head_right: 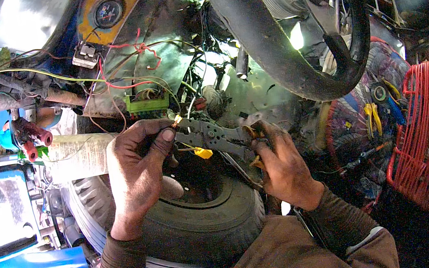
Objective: The person works on a vehicle's wiring harness under the dashboard, using pliers to strip wire insulation and a screwdriver to adjust connections. They manipulate several wires and connectors, then place the tools on the passenger seat.
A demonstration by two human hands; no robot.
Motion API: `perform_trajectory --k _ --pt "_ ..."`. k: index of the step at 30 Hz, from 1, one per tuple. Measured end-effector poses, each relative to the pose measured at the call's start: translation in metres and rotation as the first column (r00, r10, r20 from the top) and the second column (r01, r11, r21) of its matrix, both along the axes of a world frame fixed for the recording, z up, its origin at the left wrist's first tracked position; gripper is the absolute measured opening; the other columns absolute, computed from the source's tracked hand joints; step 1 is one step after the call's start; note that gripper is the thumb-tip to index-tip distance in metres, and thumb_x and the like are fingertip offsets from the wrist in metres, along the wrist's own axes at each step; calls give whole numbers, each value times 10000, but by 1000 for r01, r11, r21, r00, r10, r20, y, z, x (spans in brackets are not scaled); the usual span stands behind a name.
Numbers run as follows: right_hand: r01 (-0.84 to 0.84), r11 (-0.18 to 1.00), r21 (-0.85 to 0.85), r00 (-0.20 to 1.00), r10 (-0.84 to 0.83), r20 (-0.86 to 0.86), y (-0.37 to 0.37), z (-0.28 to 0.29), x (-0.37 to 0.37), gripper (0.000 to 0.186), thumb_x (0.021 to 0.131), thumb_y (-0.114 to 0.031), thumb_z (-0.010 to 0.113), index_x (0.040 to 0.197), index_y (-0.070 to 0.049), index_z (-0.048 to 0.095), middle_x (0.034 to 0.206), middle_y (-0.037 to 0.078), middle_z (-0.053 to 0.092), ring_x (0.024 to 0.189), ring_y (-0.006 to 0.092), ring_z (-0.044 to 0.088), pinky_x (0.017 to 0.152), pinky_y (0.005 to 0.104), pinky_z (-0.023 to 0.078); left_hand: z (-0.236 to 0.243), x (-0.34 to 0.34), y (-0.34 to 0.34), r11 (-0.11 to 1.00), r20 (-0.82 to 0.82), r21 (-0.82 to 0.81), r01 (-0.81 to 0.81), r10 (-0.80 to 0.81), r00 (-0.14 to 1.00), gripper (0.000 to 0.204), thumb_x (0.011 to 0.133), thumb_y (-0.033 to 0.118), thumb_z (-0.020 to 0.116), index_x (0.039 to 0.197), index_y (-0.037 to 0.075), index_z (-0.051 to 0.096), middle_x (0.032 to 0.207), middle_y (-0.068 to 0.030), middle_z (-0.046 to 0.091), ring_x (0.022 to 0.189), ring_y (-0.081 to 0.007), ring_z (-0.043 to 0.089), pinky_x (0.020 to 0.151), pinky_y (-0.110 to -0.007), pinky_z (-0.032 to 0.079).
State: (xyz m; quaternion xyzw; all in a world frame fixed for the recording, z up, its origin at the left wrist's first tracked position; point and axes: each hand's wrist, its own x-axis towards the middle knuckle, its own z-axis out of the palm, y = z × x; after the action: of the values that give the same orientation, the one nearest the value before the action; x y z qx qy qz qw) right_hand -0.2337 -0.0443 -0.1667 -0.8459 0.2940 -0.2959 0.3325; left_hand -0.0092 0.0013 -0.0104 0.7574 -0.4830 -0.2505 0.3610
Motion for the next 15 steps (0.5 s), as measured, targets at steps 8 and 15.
perform_trajectory --k 8,15 --pt "36 996 -78 999 -37 -11 -6 6 2 491 697 102 698 1177 132 599 1427 333 459 1330 506 499 1117 509 435 2 -1 -1 1000 -62 16 -3 4 998 120 915 29 736 1018 -32 745 779 -70 698 709 -98 617 658 -269 504" --pt "36 995 -94 998 -42 -56 -6 6 0 451 706 88 715 1139 126 596 1373 322 485 1286 500 527 1095 519 450 10 -6 0 996 -120 86 -31 42 992 109 917 16 741 1013 -36 749 817 -50 715 723 -75 625 672 -250 513"
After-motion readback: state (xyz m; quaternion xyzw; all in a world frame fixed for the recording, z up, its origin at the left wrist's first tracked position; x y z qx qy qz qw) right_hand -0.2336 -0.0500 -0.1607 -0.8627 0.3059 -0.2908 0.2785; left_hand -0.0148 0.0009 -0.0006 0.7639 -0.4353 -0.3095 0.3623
